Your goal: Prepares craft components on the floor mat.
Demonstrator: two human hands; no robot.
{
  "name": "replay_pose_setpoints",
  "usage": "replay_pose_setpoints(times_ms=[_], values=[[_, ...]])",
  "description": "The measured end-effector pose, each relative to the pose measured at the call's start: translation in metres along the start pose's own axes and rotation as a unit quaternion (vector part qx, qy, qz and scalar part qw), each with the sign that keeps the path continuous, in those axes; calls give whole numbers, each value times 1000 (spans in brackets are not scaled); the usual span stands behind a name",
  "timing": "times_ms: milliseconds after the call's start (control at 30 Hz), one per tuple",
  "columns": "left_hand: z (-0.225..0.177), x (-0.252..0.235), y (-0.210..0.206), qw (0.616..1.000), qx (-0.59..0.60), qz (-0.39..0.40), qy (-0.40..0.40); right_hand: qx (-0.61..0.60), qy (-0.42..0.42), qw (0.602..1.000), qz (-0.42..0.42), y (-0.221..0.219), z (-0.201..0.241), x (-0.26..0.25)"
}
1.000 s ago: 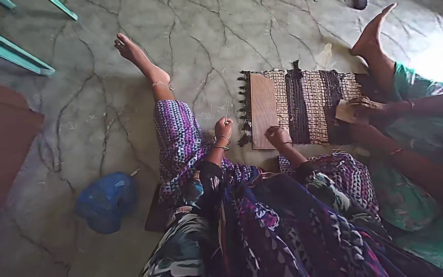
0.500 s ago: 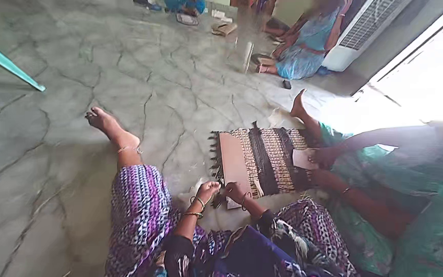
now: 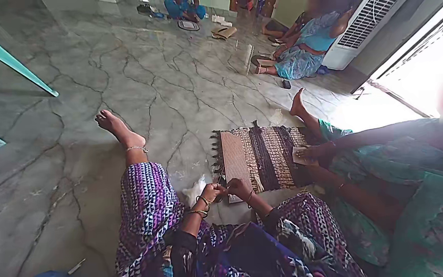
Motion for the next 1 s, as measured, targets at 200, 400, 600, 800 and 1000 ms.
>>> replay_pose_setpoints(times_ms=[200, 400, 600, 800, 1000], values=[[-2, 0, -3, 999, 37, -8, -14, 29, -15, 999, -10, 2, -2, 7], [-3, 1, 3, 998, 53, -19, -22, 18, -22, 999, -27, 4, -1, 7], [1, -2, 2, 999, 48, -8, -10, -11, 2, 1000, -16, 0, 1, 7], [1, -1, 0, 999, 48, -9, -5, -4, -5, 999, -40, 1, -2, 7], [2, -3, -2, 999, 35, -4, -8, -5, -17, 999, -47, 7, -5, 7]])
Point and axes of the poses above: each hand's wrist, its own x-axis away from the middle knuckle, its own y-axis out of the back of the hand, z = x × y, the point moved 9 cm from there along -x, towards the middle knuckle, and after that the axes turned 2 degrees about -z, right-handed, at the moved point
